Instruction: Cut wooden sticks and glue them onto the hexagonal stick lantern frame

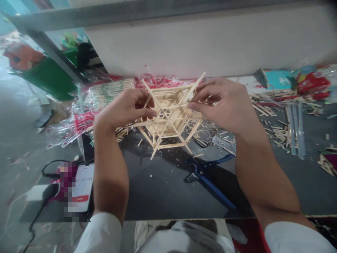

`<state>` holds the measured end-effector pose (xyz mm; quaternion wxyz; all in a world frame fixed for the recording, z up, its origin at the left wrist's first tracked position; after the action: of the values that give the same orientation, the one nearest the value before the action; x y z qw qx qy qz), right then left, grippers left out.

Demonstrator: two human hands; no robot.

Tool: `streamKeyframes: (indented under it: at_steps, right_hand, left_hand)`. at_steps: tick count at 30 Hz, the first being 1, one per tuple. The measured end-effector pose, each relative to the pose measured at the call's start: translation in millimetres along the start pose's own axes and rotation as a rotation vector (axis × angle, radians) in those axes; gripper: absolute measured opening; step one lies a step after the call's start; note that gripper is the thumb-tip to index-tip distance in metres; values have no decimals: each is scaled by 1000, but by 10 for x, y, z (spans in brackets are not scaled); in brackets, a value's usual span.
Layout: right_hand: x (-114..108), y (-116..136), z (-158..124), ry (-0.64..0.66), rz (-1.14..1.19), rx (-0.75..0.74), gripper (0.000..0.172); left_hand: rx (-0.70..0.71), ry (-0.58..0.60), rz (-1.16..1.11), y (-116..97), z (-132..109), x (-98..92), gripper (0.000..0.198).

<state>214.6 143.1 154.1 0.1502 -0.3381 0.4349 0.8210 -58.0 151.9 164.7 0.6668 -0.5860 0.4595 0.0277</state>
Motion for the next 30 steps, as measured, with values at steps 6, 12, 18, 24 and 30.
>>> streamKeyframes:
  at_steps: [6, 12, 18, 24, 30]
  right_hand:
    - [-1, 54, -7, -24, -30, -15, 10]
    - [8, 107, 3, -7, -98, -47, 6]
    - [17, 103, 19, -20, -139, -84, 8]
    - [-17, 71, 1, 53, -117, -50, 9]
    - [-7, 51, 6, 53, -144, -53, 11]
  left_hand:
    - [-10, -2, -2, -4, -1, -6, 25]
    - [0, 4, 11, -17, -15, -5, 24]
    - [-8, 12, 17, -25, -19, -15, 24]
    - [-16, 15, -6, -7, -11, -8, 24]
    - [-29, 16, 16, 23, -10, -17, 24]
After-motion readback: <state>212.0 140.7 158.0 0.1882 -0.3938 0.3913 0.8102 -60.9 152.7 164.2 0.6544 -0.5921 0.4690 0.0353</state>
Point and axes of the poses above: each hand's wrist, its own z-axis towards the middle knuckle, its own x-axis out of the palm, y = z × x, the point moved 4 cm from there along z, towards the middle knuckle, and after that the axes turned 12 degrees about y, right-handed, at the moved point
